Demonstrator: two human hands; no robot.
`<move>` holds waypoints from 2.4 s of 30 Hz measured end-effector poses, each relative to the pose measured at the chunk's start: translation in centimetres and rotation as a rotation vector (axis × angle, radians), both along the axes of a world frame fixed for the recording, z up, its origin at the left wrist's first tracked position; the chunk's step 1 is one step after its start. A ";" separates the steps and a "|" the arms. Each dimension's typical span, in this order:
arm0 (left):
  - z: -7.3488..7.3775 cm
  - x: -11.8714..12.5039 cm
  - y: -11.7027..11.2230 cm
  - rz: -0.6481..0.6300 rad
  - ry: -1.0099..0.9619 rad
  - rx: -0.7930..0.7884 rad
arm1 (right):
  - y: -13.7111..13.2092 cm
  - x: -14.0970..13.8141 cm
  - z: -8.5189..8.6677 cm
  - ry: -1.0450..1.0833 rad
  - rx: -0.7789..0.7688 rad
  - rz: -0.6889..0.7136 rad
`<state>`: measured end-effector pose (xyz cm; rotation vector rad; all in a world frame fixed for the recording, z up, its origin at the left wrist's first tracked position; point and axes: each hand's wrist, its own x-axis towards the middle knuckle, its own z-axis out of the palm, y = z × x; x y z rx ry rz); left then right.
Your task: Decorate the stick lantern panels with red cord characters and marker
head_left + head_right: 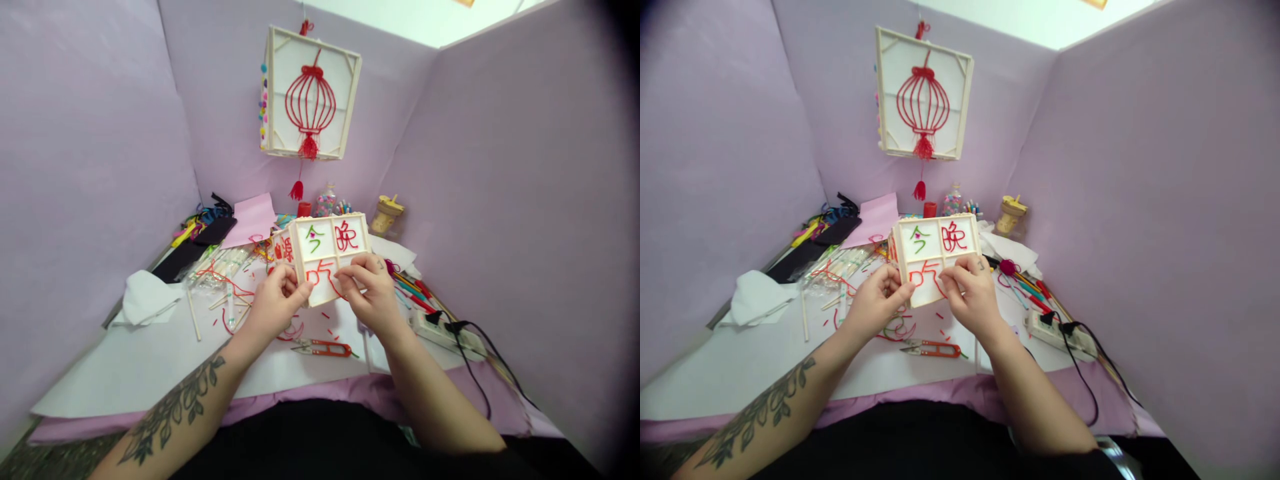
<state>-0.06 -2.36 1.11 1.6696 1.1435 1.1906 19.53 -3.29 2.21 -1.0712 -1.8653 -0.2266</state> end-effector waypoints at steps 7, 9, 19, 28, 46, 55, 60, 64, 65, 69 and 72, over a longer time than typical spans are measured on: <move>0.0 0.0 0.1 -0.009 -0.005 -0.001 | 0.1 -0.4 -0.1 -0.025 -0.015 0.042; -0.1 0.0 0.1 -0.005 -0.008 -0.003 | 0.0 -0.4 -0.1 -0.019 -0.011 0.043; 0.0 0.0 0.0 -0.005 -0.003 0.003 | -0.3 -0.4 0.1 -0.032 -0.044 0.055; -0.1 0.0 0.1 -0.003 0.008 -0.001 | -0.5 -0.3 0.0 -0.001 -0.019 0.053; 0.2 0.0 -0.1 -0.010 -0.009 -0.011 | 0.2 -0.4 0.0 0.071 -0.019 0.021; -0.1 0.0 0.0 -0.014 -0.006 -0.011 | -2.2 -0.2 -0.8 0.102 -0.038 -0.060; -0.1 -0.1 0.1 -0.011 -0.009 0.003 | -2.5 -1.3 -1.5 -0.008 -0.005 -0.182; -0.1 -0.1 0.1 -0.006 -0.013 -0.002 | -2.3 -1.5 -1.1 -0.079 -0.022 -0.211; -0.1 -0.1 0.1 -0.007 -0.014 -0.004 | -2.2 -1.4 -0.9 -0.093 -0.028 -0.210; -0.2 0.0 0.1 -0.019 -0.026 -0.011 | -1.8 -1.2 -0.4 -0.180 -0.027 -0.181; -0.2 0.0 0.1 -0.013 -0.023 -0.018 | -1.6 -1.1 -0.1 -0.261 0.034 -0.147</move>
